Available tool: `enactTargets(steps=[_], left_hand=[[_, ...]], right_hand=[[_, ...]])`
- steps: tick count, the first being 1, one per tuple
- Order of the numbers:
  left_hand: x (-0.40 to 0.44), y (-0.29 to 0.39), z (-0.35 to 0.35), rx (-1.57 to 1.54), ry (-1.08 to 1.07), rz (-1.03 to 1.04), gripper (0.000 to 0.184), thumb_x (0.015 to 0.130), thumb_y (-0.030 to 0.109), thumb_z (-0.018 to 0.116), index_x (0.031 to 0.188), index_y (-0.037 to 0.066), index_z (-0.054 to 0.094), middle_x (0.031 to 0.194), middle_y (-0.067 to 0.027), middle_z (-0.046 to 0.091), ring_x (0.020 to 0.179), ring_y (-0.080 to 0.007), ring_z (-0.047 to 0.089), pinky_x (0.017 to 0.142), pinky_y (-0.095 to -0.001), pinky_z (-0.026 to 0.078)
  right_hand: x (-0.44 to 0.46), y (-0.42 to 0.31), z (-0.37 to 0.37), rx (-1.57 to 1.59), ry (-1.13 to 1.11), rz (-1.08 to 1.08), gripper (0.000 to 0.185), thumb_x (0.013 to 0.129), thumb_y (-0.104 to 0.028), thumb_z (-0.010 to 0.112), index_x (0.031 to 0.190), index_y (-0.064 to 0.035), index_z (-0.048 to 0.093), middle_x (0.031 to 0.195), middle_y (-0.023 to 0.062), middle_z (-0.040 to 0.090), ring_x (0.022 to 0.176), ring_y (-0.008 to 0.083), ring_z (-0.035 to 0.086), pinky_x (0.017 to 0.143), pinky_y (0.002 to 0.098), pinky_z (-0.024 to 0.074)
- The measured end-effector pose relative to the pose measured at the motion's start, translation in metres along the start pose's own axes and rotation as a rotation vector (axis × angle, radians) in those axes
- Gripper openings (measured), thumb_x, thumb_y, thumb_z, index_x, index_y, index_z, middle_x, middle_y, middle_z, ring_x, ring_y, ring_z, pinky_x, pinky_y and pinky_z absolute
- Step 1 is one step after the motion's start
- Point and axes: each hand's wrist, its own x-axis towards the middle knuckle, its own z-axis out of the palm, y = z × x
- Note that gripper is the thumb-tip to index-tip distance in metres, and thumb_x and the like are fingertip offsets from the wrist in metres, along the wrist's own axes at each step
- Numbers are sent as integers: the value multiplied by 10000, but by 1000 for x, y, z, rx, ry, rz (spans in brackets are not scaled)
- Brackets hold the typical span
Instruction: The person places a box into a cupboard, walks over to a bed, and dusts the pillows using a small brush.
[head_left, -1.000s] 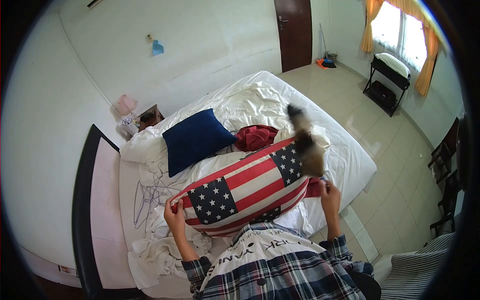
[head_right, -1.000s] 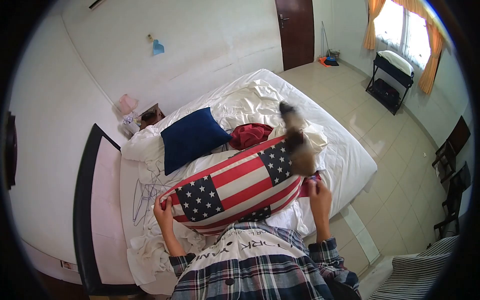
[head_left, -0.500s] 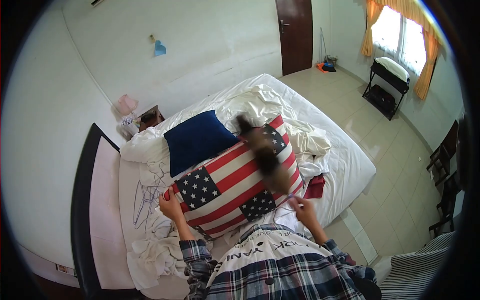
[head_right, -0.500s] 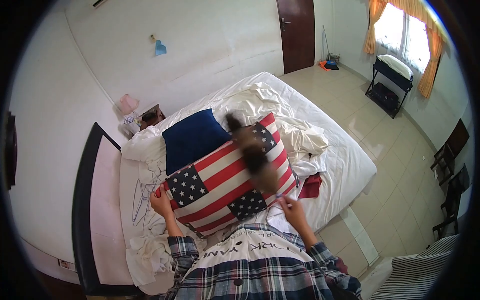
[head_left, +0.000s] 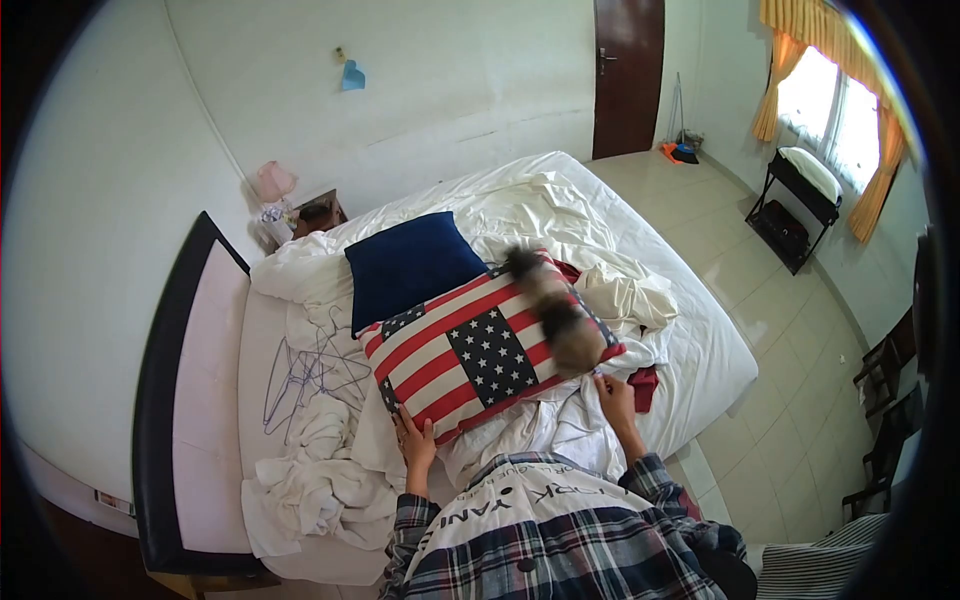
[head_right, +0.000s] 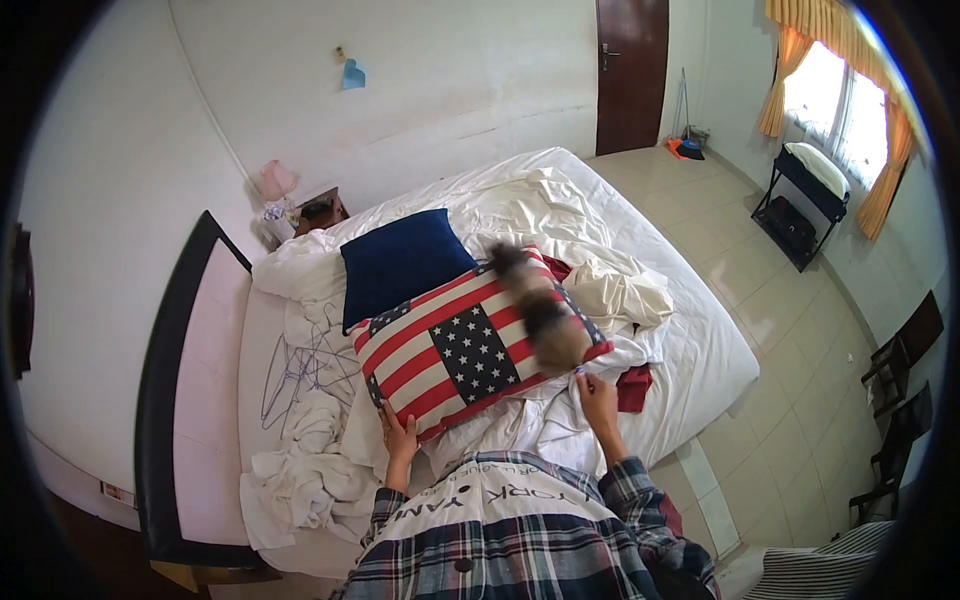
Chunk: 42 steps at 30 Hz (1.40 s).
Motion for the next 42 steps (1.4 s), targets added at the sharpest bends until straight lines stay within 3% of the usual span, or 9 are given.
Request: enactTargets(steps=[5,7,12,16,19,25,31,36,42], left_hand=[[-4,27,-8,27,-55,-150,864,932,374,548,1567,181,-5,1586,-280,107,1414,-500,233,1115,-622,239],[3,31,-12,37,-75,-210,872,914,337,559,1567,183,2,1578,-291,115,1411,-501,241,1104,-630,255],[5,49,-23,21,-69,-243,879,863,287,583,1559,140,66,1559,-293,171,1405,-482,268,1103,-612,281],[8,6,-7,-212,117,22,831,813,253,609,1517,41,220,1490,-325,293,1349,-454,374,1135,-448,306],[-2,-2,-15,-372,130,-209,802,795,264,603,1486,19,278,1427,-276,394,1305,-393,434,1074,-442,369],[-9,-57,-8,-741,-23,-379,699,812,285,549,1432,25,355,1241,-221,570,1048,-350,617,883,-414,498],[-23,-8,-42,-519,-72,-548,709,832,367,496,1377,-58,338,1196,-268,569,1028,-349,613,810,-408,502],[-3,-28,-25,-499,-116,-466,689,833,394,479,1300,-99,368,1145,-302,576,992,-370,610,793,-423,503],[-7,-29,-30,-733,-333,-571,602,846,468,472,1238,11,496,1125,-210,619,864,-306,638,633,-472,490]], right_hand=[[59,-24,-62,-98,208,105,344,944,-290,613,976,46,685,738,249,650,657,342,667,630,404,483],[72,-47,-71,56,412,-135,320,976,-262,594,1053,36,682,719,173,678,559,213,593,562,368,434],[86,-68,-57,402,516,-96,301,1007,-242,565,1118,21,659,649,13,555,537,71,406,498,258,336],[85,13,-8,-120,136,-151,357,973,-293,572,952,50,667,694,235,611,604,338,608,597,438,470],[52,78,14,-319,-27,60,383,928,-322,594,865,44,689,831,310,638,782,460,639,703,527,478],[31,-5,-65,-339,124,64,344,957,-324,584,975,5,687,802,232,675,722,402,658,655,467,493],[-10,-16,-50,43,249,-61,317,994,-265,552,1024,23,681,761,224,656,689,284,666,639,395,486],[-27,58,-19,-334,157,101,331,967,-268,592,924,48,681,717,271,627,670,403,662,576,448,470],[-42,24,16,-20,145,-18,310,989,-264,563,977,26,673,729,249,638,626,354,656,571,431,462]])
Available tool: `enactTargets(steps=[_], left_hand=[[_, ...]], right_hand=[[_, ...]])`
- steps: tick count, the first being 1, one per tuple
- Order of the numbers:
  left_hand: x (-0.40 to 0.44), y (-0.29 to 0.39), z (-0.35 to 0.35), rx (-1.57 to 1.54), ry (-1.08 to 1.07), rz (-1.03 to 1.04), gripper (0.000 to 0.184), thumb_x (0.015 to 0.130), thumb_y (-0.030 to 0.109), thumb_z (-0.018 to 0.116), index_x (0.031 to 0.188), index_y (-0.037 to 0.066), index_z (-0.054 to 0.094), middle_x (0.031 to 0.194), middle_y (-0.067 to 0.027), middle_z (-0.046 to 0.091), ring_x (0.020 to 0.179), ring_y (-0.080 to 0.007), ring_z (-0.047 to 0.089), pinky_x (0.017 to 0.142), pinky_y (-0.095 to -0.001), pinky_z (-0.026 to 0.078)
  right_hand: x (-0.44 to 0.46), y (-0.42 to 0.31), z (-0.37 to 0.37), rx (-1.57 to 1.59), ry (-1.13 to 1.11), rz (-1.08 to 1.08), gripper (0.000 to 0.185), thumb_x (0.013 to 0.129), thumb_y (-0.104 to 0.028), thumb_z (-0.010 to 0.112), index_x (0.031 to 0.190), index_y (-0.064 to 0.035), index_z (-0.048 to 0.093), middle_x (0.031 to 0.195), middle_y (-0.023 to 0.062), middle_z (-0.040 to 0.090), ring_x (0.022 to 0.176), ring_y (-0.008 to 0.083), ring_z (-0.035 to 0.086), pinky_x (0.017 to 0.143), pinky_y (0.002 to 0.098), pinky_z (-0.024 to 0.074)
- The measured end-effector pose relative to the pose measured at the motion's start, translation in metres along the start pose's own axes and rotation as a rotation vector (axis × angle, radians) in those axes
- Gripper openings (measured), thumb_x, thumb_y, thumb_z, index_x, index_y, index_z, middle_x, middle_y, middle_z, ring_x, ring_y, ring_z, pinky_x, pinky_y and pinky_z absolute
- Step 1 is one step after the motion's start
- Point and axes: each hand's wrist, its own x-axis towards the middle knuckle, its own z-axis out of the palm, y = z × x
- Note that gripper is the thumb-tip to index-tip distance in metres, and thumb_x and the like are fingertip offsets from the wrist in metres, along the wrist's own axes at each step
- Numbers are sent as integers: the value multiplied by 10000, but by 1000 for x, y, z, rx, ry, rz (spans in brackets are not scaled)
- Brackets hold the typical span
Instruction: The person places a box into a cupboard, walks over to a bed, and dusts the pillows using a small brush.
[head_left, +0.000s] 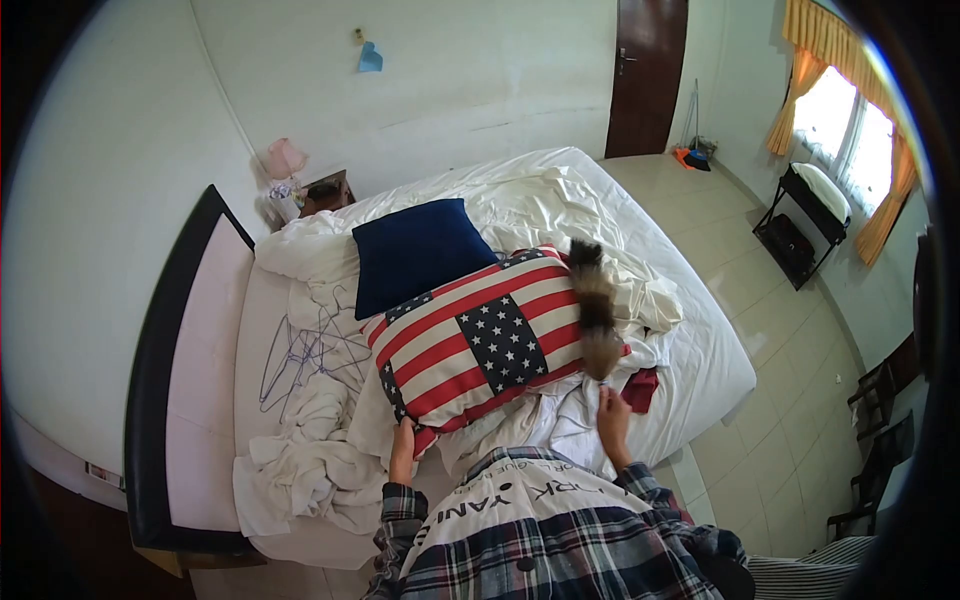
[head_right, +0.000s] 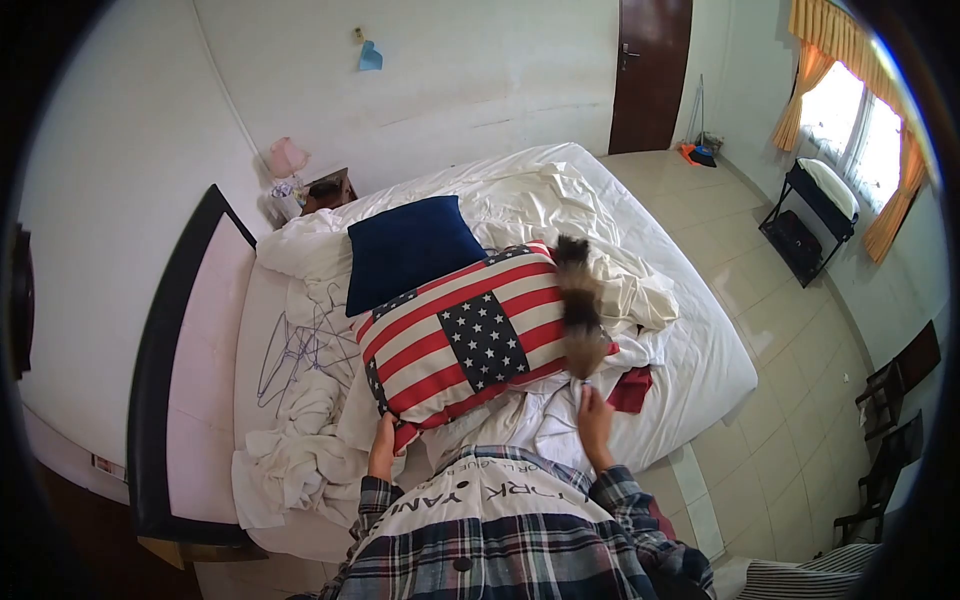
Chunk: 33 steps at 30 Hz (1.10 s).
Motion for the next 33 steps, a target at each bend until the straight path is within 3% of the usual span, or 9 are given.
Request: enactTargets(steps=[5,7,12,19,23,25,27,30,33], left_hand=[[-47,44,25,-237,8,-50,533,881,574,460,1185,149,565,1058,-73,654,861,-230,645,524,-419,462],[-58,55,26,-295,-52,-27,518,899,592,461,1173,167,572,1041,-53,655,867,-225,643,528,-413,474],[-70,67,19,-683,-138,7,379,965,522,472,1096,186,585,849,-24,650,626,-179,596,436,-291,406],[-82,108,26,-695,-277,-100,410,1005,541,395,1124,184,558,845,-34,654,539,-179,551,365,-277,322],[-91,119,38,-628,-213,-74,433,998,562,398,1138,185,559,870,-28,659,557,-188,565,366,-292,344],[-93,120,38,-588,-223,-8,438,1002,556,392,1164,184,557,898,-31,666,573,-189,577,359,-297,346],[-101,125,44,-437,-131,18,442,1003,552,389,1158,170,548,871,-28,660,566,-181,568,365,-290,325],[-46,84,33,-288,-78,139,461,1003,537,390,1219,155,533,927,-42,659,636,-187,598,386,-321,367],[-51,66,22,-124,-79,310,564,1028,400,404,1396,-27,428,1314,-132,558,1156,-252,563,993,-327,426]], right_hand=[[-42,-68,21,145,-562,-140,290,977,-282,576,1036,-12,661,727,229,635,637,351,655,563,432,477],[-46,-75,35,228,-675,-549,269,961,-279,596,1046,-33,664,778,196,660,618,362,635,573,452,499],[-43,-81,24,28,-453,-866,247,896,-251,681,1104,-130,629,777,73,636,605,299,639,489,399,504],[-21,33,8,-150,-18,58,277,1035,-300,432,1013,-46,538,790,283,628,706,500,589,596,579,413],[-3,14,-3,246,152,447,395,1047,-338,407,918,7,551,687,260,575,603,430,571,571,505,402],[-11,15,12,160,181,215,409,1045,-351,415,941,15,564,701,259,590,596,375,587,568,491,409],[-25,-37,-2,182,-270,317,390,1035,-342,444,994,11,606,736,276,613,645,383,622,589,480,431],[-31,-86,4,137,-726,-319,281,992,-291,555,1047,-30,644,762,239,639,671,373,649,625,437,477],[-15,-141,-12,206,-977,-366,288,945,-301,639,1057,-44,704,797,201,688,660,325,665,631,383,505]])
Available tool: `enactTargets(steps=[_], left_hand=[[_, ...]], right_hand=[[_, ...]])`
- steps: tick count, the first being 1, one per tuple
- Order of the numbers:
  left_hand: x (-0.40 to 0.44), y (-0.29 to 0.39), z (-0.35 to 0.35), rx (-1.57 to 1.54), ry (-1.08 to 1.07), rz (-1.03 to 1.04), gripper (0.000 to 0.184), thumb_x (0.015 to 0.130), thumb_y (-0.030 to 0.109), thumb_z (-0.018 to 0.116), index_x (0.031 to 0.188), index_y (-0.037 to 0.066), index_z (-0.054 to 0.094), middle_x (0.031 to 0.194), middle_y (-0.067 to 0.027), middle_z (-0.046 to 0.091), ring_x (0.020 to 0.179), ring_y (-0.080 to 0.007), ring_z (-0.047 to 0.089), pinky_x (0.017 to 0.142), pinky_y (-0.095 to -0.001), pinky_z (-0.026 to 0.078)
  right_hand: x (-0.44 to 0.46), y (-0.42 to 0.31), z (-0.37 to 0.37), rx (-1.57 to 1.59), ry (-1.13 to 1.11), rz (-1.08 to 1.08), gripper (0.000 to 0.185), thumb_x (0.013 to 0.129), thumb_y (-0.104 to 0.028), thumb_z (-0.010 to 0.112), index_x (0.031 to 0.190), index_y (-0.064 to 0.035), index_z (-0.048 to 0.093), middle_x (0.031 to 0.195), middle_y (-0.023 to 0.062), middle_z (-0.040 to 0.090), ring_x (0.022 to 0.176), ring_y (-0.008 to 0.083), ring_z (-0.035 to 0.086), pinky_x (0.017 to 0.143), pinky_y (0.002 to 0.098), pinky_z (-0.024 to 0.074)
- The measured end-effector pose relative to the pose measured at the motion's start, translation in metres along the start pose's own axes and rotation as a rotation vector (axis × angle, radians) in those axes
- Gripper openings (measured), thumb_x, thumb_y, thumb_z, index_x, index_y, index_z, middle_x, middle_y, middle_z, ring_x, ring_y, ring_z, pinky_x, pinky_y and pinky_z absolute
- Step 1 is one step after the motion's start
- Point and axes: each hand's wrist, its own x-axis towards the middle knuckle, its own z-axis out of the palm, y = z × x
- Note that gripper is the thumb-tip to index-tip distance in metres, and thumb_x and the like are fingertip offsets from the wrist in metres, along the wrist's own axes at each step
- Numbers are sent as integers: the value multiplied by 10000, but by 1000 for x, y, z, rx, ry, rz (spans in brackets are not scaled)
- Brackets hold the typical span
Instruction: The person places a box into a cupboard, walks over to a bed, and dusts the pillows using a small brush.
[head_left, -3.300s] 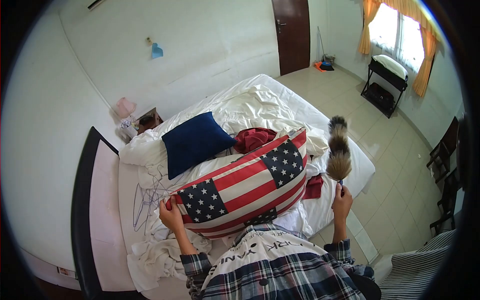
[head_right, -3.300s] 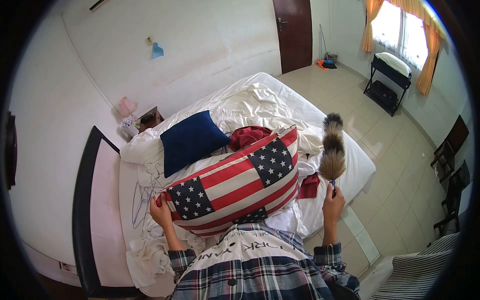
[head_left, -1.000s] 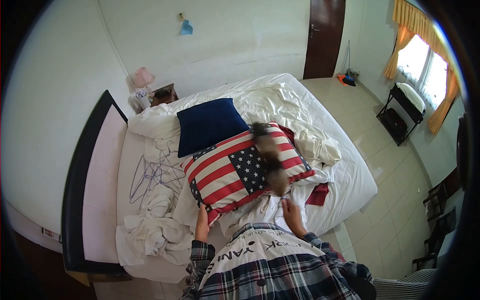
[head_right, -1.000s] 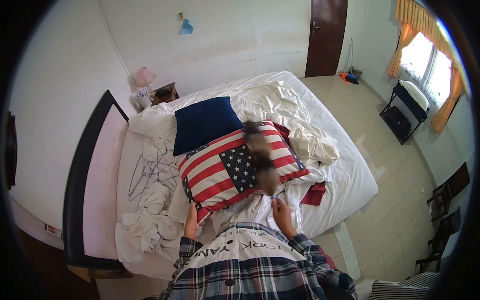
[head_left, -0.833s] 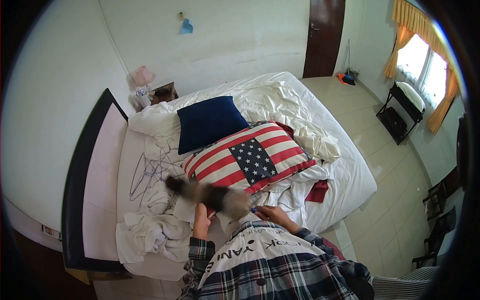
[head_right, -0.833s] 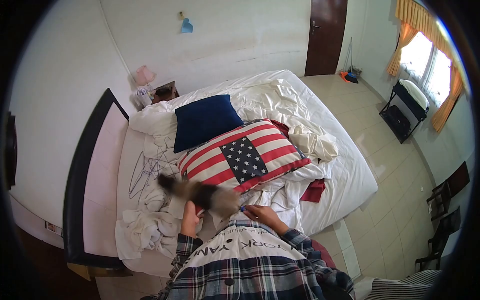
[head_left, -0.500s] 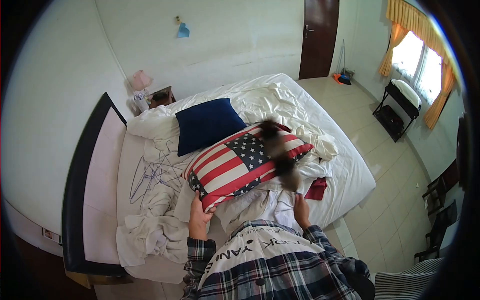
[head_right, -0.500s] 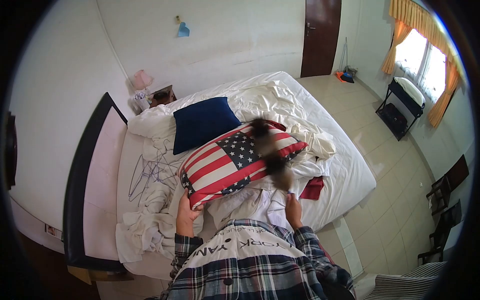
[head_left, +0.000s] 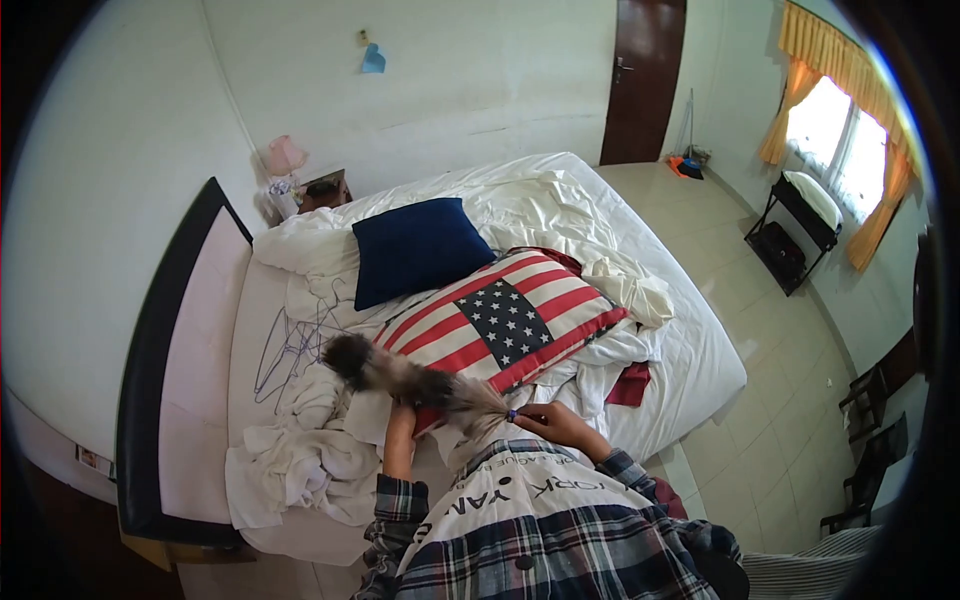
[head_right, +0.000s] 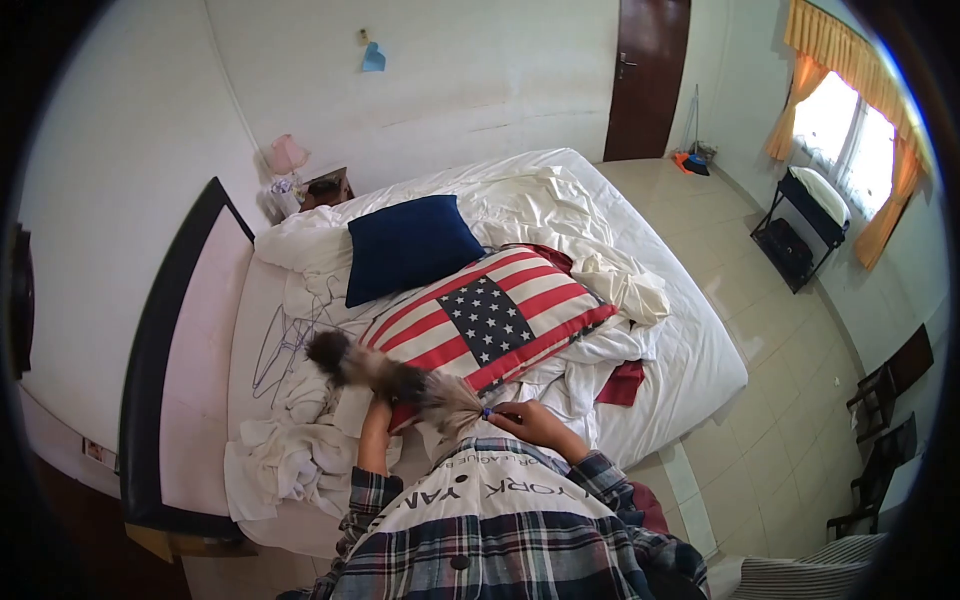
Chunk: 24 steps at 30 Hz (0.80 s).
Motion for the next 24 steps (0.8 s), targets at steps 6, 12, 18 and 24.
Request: enactTargets(steps=[6,12,18,24], left_hand=[[-49,-11,-17,515,184,-82,580,964,402,560,1218,-118,524,1142,-272,632,1086,-331,613,953,-367,443],[-49,-96,-27,355,196,-41,643,908,452,654,1163,-123,521,1049,-267,658,1008,-332,645,885,-380,481],[-53,-86,-27,256,241,23,575,912,371,653,1193,-109,507,1017,-218,657,875,-277,654,748,-353,509],[-51,-90,-49,121,199,-130,417,928,240,542,1255,-18,531,984,-139,666,783,-201,641,658,-332,516]], right_hand=[[16,65,-56,-259,274,183,226,926,-238,640,1039,-66,735,861,187,715,775,303,710,695,355,538],[40,119,-112,-476,920,447,429,969,-367,549,910,29,704,704,248,644,741,420,646,647,489,471],[61,66,-52,-278,506,240,408,952,-361,585,898,25,708,756,283,634,685,418,651,621,486,476],[54,-52,13,-271,-337,156,373,927,-388,624,939,-30,728,783,217,669,677,331,672,631,421,494]])
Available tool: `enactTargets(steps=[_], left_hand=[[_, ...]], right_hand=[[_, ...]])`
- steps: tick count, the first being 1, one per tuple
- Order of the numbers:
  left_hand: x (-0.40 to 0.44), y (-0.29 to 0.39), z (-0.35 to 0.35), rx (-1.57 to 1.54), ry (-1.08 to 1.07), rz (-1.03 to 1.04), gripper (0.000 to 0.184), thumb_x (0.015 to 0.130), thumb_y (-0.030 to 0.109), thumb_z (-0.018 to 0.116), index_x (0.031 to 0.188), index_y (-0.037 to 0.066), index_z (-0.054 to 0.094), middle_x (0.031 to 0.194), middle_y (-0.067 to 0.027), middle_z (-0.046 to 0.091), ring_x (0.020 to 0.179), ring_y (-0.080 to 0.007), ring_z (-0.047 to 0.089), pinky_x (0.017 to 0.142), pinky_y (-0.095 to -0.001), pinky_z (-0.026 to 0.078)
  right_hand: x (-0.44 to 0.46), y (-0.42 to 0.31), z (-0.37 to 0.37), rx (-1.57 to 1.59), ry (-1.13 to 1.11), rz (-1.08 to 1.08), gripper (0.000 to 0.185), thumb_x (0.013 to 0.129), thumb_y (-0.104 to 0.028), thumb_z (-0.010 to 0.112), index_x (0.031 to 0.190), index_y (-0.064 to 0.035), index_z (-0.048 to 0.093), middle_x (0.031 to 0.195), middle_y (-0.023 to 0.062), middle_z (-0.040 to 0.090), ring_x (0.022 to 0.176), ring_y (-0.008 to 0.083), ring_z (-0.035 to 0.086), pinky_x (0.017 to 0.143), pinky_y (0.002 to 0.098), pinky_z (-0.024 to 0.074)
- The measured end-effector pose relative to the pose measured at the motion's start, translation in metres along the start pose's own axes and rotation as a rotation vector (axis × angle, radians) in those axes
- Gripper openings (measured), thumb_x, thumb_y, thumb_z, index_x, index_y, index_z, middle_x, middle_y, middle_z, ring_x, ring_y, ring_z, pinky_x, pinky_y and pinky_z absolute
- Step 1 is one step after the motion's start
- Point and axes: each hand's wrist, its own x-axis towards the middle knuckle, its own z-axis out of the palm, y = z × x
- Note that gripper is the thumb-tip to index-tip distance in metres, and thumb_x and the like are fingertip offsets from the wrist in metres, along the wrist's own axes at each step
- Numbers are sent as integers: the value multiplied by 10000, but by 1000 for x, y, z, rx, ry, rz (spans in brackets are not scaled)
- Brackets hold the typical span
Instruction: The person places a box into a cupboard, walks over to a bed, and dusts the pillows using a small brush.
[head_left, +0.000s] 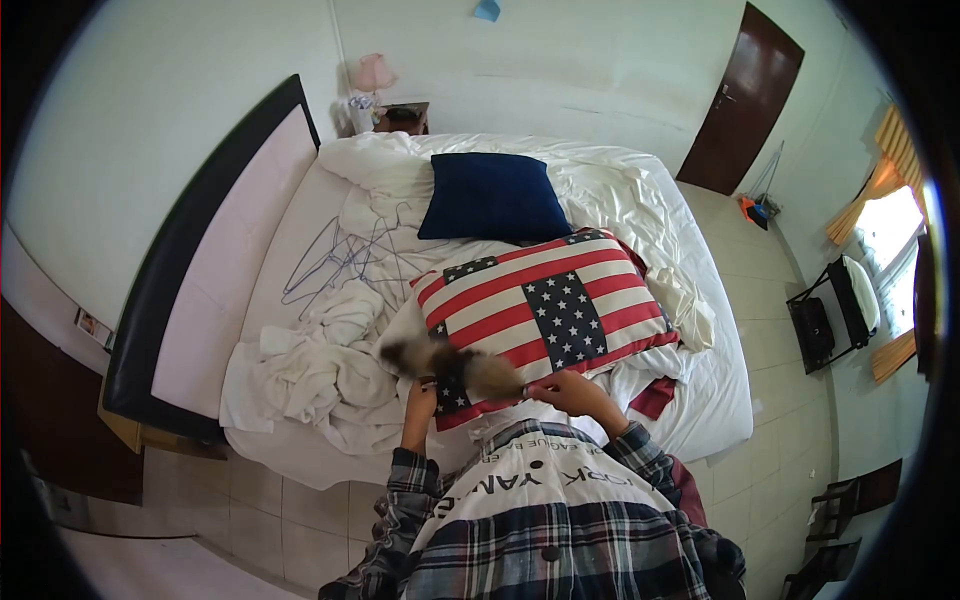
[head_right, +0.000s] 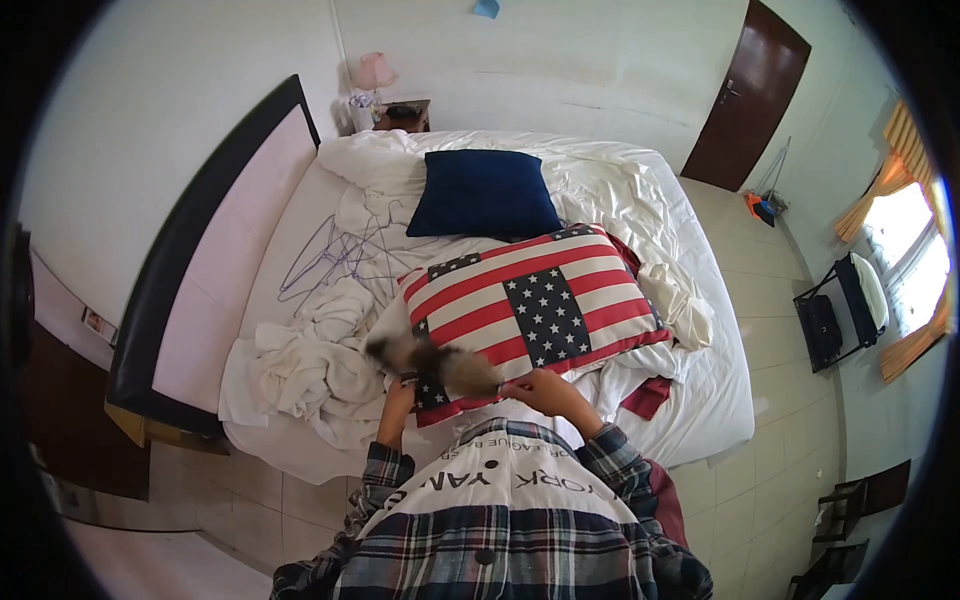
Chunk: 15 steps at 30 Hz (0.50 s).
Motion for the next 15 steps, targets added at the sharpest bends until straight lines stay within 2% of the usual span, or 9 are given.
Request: enactTargets(steps=[1,3,4,5,6,7,10,13,15], left_hand=[[-5,3,-8,38,-17,-13,395,936,233,516,1253,-1,536,967,-131,667,774,-199,646,637,-325,517],[-32,28,-5,-208,65,-184,332,969,232,455,1227,48,554,924,-114,684,720,-211,668,581,-322,523],[-33,21,-10,-198,50,-174,322,974,237,450,1219,55,556,923,-112,689,707,-213,671,582,-323,525],[-33,8,-17,-187,35,-166,313,980,242,446,1211,63,558,922,-111,694,694,-215,675,583,-324,528],[-32,-3,-24,-174,20,-160,304,986,247,442,1203,70,560,920,-110,699,681,-217,678,584,-325,530],[-31,-11,-31,-148,22,-173,303,991,278,452,1197,84,560,939,-113,708,667,-202,678,579,-313,520],[-38,-21,-45,-169,50,-160,305,990,287,463,1203,91,561,935,-109,705,670,-194,675,580,-300,514],[-46,-16,-56,-264,108,-124,280,975,270,474,1154,79,573,876,-105,706,575,-170,645,492,-276,474],[-46,-18,-69,-251,144,-107,292,981,280,470,1176,83,562,916,-103,694,627,-176,653,551,-282,493]], right_hand=[[1,-14,-7,-36,-121,-14,372,927,-390,624,937,-33,730,781,214,669,676,323,674,630,416,493],[10,-18,-18,-4,-28,-102,363,922,-388,631,930,-40,734,750,219,652,643,310,655,612,410,477],[13,-28,-27,13,15,-145,358,920,-387,634,926,-43,737,735,221,643,626,303,645,603,407,469],[15,-45,-40,20,69,-9,347,917,-377,639,926,-45,739,679,203,618,560,280,591,567,396,447],[25,-44,-42,68,239,-115,350,920,-371,640,926,-34,734,635,198,584,508,259,532,533,387,424],[33,-59,-51,35,338,-100,369,922,-371,639,898,-12,721,643,212,584,499,291,523,528,393,417],[69,-76,-50,-110,687,-234,415,940,-370,589,817,11,697,678,224,627,614,390,617,603,435,497],[101,-48,-32,-327,417,-171,441,947,-391,559,809,1,705,705,206,661,659,377,657,655,443,527],[97,-40,-18,-403,-4,-79,452,942,-420,560,830,-13,721,723,189,677,670,352,667,663,428,527]])
